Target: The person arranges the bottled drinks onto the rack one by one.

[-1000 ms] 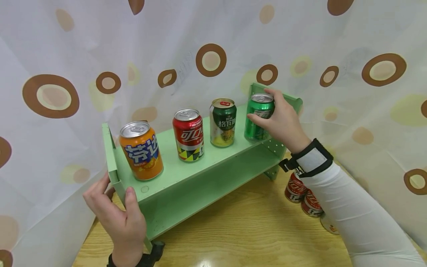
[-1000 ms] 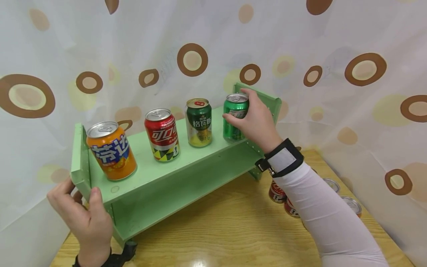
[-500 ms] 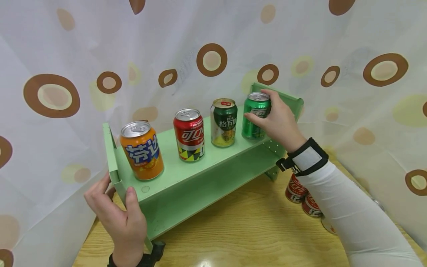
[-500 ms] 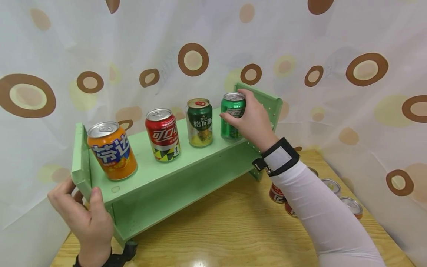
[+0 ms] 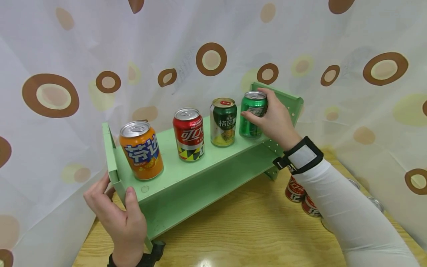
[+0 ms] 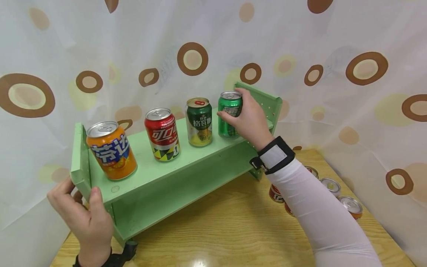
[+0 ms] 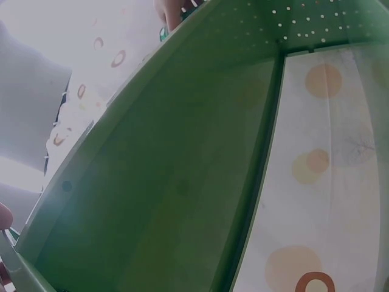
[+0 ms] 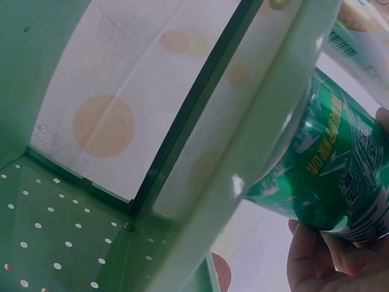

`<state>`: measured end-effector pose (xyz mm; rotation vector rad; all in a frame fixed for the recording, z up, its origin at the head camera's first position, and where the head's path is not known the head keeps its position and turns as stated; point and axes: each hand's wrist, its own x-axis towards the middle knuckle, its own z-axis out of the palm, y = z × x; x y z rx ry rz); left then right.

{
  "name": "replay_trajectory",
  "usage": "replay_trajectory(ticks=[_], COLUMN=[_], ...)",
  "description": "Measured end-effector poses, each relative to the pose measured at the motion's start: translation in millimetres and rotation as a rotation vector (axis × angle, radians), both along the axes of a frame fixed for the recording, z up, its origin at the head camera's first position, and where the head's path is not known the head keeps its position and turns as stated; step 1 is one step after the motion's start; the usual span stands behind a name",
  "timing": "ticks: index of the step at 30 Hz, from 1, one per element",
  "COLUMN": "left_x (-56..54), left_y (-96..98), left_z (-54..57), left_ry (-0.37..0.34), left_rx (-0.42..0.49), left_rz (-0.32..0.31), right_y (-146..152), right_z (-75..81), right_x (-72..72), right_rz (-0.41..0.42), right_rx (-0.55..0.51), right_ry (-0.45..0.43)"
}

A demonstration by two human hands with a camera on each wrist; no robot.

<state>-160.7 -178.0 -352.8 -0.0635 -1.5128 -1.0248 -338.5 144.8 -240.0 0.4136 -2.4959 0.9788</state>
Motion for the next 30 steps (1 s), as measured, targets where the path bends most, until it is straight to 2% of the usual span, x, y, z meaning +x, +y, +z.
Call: replay_trajectory(ticks=[7,12,18,22,30], left_x=[1.2,1.1,1.2,1.4,1.7], left_y=[-0.1,-0.2,-0.7,-0.7,-0.4], left_z=[0.9,1.4,0.7,0.3,0.7], left_ry=[-0.017,-0.009,-0.009,-0.009,-0.009], left_rx=[-0.003,-0.001,0.002,-0.001,-0.002], left_rz=[0.000,-0.006,-0.010,-0.009,-0.005], right_y=[-3,-3,2,6,11], right_z=[-1.9,-3.6,-9.7,-14.4,-19.8], right_x=[-4.4,-1.8,7.7,12.5,12.1], right_rz=[0.005,0.012,0.014,0.046,0.076], right_rx=[-0.016,-0.018,-0.016,-0.013,-0.045], right_ry=[0.004,-0.006,-0.081,-0.139,-0.147])
